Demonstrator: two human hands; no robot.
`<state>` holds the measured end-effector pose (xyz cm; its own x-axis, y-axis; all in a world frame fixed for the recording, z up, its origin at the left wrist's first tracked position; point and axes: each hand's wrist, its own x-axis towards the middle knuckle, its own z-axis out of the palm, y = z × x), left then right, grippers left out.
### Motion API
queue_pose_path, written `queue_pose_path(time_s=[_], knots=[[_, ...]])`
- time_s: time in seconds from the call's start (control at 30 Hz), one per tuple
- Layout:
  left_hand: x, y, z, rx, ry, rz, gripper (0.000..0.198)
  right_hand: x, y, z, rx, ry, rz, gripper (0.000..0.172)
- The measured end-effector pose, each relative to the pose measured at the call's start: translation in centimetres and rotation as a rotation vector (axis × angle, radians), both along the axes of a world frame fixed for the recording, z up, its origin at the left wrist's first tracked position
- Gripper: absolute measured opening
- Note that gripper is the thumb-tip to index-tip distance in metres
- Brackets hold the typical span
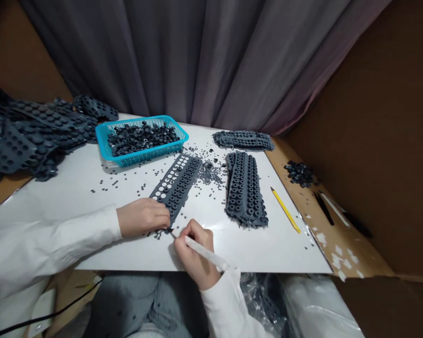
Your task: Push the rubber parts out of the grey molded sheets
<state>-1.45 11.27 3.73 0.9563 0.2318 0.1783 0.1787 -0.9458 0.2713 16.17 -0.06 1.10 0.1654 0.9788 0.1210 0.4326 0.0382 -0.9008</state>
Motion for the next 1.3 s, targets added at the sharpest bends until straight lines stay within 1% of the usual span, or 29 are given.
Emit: queue_pose_path(time_s=[0.03,0.13,0.2,0.3,0.37,0.4,0.43,0.47,0.5,0.53,0.6,0.63,0.67,0.7,0.77,0.83,0.97,1.13,1.2,1.3], knots=[[-0.2,0.3,0.3,-0.139,-0.055,0.075,0.016,0.0,0.0,0.1,0.001,-0.005,0.003,0.015],[-0.9,0.7,1.6,-0.594,-0.199,0.375,0.020,0.0,-0.1,0.3,-0.003,0.015,0.012,0.015],[-1.2,0.7,2.4,-0.873,-0.267,0.518,0.021,0.1,-0.2,0.4,-0.021,0.067,0.019,0.015],[-0.8,0.7,2.8,-1.292,-0.379,0.619,0.019,0.2,-0.2,0.2,-0.061,0.222,0.018,0.010],[-0.3,0.8,2.7,-1.551,-0.404,0.641,0.019,0.3,-0.2,0.0,-0.077,0.303,-0.014,0.008],[-0.1,0.9,2.6,-1.633,-0.392,0.644,0.019,0.3,-0.2,-0.1,-0.080,0.315,-0.036,0.008],[0.2,1.0,2.5,-1.652,-0.356,0.646,0.019,0.3,-0.1,-0.2,-0.082,0.309,-0.054,0.009],[0.5,1.1,2.4,-1.592,-0.299,0.645,0.019,0.3,-0.1,-0.2,-0.083,0.292,-0.066,0.009],[0.8,1.1,2.3,-1.449,-0.232,0.629,0.017,0.3,0.0,-0.2,-0.082,0.277,-0.069,0.010],[1.0,1.1,2.3,-1.243,-0.169,0.584,0.016,0.3,0.0,-0.2,-0.080,0.268,-0.068,0.010],[1.4,0.9,2.4,-0.775,-0.062,0.413,0.014,0.2,0.1,-0.1,-0.081,0.265,-0.061,0.010],[1.6,0.9,2.5,-0.580,-0.017,0.314,0.014,0.2,0.1,-0.1,-0.082,0.270,-0.058,0.010],[1.8,0.9,2.6,-0.433,0.023,0.227,0.015,0.2,0.1,0.0,-0.085,0.280,-0.056,0.010],[1.9,0.9,2.6,-0.335,0.068,0.164,0.015,0.2,0.1,0.0,-0.087,0.289,-0.056,0.010],[2.2,1.0,2.8,-0.225,0.165,0.099,0.013,0.2,0.1,0.0,-0.087,0.294,-0.055,0.010],[2.4,1.1,2.9,-0.161,0.236,0.055,0.011,0.1,0.1,0.0,-0.084,0.270,-0.047,0.009],[2.8,1.4,3.3,-0.114,0.309,-0.032,0.012,0.1,0.2,0.1,-0.080,0.170,-0.056,0.007],[3.3,1.0,3.8,-0.026,0.423,-0.013,0.008,0.0,0.2,0.2,-0.065,0.092,-0.077,0.007],[3.4,0.7,3.7,0.027,0.441,-0.002,0.006,0.0,0.2,0.1,-0.066,0.085,-0.080,0.008],[3.2,0.4,3.1,0.095,0.408,-0.008,0.008,-0.1,0.2,0.1,-0.072,0.082,-0.084,0.009]])
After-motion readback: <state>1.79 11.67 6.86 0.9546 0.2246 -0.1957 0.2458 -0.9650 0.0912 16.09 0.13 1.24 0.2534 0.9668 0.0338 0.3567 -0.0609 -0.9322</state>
